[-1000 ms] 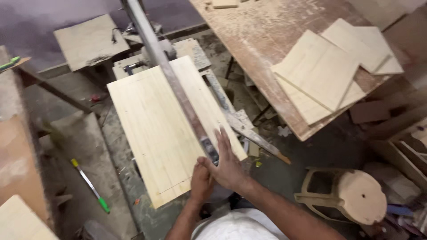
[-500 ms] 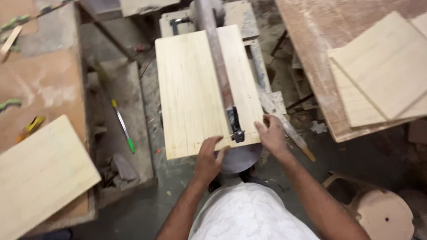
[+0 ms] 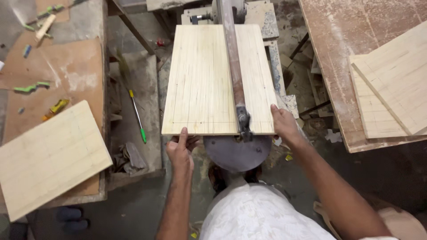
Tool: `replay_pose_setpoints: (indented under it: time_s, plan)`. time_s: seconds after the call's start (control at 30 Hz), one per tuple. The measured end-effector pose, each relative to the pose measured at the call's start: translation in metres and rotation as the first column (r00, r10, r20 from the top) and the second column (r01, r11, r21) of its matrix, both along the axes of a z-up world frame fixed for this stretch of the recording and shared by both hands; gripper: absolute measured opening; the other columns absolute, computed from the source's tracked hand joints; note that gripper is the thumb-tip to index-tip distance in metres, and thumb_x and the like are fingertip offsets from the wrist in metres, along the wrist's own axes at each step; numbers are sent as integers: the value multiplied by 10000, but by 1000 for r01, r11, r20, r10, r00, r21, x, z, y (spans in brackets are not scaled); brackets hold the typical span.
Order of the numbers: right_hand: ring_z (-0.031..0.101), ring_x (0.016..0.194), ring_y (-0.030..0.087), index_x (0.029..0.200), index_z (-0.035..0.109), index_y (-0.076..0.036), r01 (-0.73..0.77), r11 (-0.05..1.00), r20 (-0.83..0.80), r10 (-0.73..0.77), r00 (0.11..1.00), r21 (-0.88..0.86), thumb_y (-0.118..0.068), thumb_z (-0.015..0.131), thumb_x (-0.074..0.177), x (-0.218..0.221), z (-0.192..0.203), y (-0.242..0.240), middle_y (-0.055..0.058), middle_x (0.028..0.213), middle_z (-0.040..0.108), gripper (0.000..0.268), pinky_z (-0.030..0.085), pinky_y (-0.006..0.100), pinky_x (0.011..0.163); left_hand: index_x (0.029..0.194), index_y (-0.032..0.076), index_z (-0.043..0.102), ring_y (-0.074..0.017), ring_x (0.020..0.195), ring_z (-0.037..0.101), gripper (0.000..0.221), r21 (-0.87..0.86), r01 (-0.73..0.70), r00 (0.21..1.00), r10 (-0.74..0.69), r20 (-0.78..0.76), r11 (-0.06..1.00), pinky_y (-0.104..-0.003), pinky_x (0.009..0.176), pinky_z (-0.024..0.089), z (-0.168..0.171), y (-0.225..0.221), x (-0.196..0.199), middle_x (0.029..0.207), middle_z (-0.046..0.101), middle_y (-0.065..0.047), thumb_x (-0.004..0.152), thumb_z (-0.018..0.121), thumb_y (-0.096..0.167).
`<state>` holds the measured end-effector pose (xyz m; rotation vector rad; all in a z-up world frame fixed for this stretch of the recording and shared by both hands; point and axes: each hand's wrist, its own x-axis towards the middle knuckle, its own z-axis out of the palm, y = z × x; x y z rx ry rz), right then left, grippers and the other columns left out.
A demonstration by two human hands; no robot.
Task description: The person guides and rotates a marked wooden board against a saw blade to cut along lines.
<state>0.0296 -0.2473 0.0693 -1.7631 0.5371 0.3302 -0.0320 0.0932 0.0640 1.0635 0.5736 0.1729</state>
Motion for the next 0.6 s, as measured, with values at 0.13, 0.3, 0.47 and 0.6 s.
replay_pose_setpoints:
  time_s: [0.13, 0.3, 0.47, 0.6]
  plan:
    - [574, 397, 179, 873, 704, 50, 20, 1000, -52, -19, 998, 7, -430, 383, 1088, -28, 43, 17, 113, 579, 651, 617, 429, 322, 334, 1117, -63, 657, -273, 842, 693, 532, -511, 61, 943, 119, 311, 857, -429, 776, 596, -10, 0, 4, 971, 727, -160, 1081, 458, 430]
    - [564, 420, 171, 964, 665, 10, 171, 969, -95, -156, 983, 180, -402, 368, 1087, -90, 54, 53, 97, 615, 665, 522, 422, 311, 355, 1411, 17, 519, -344, 1264, 562, 623, 471, 723, 685, -612, -395, 504, -461, 1041, 462, -83, -83, -27, 1357, 595, -192, 975, 534, 461]
    - [630, 489, 168, 1038, 619, 2, 252, 859, -50, -258, 965, 446, -387, 389, 1087, -118, 58, 87, 129, 736, 700, 454, 513, 311, 395, 1471, -47, 450, -382, 1373, 423, 801, 512, 801, 469, -858, -212, 311, -476, 1094, 372, -72, -65, -71, 1481, 456, -254, 819, 806, 251]
    - [723, 625, 158, 1102, 640, -15, 344, 776, -157, -308, 938, 528, -354, 427, 1058, -120, 53, 102, 124, 852, 740, 403, 610, 314, 538, 1468, -80, 430, -342, 1287, 483, 802, 118, 773, 621, -781, 58, 623, -440, 1064, 423, -26, -57, -76, 1407, 504, -225, 806, 833, 126]
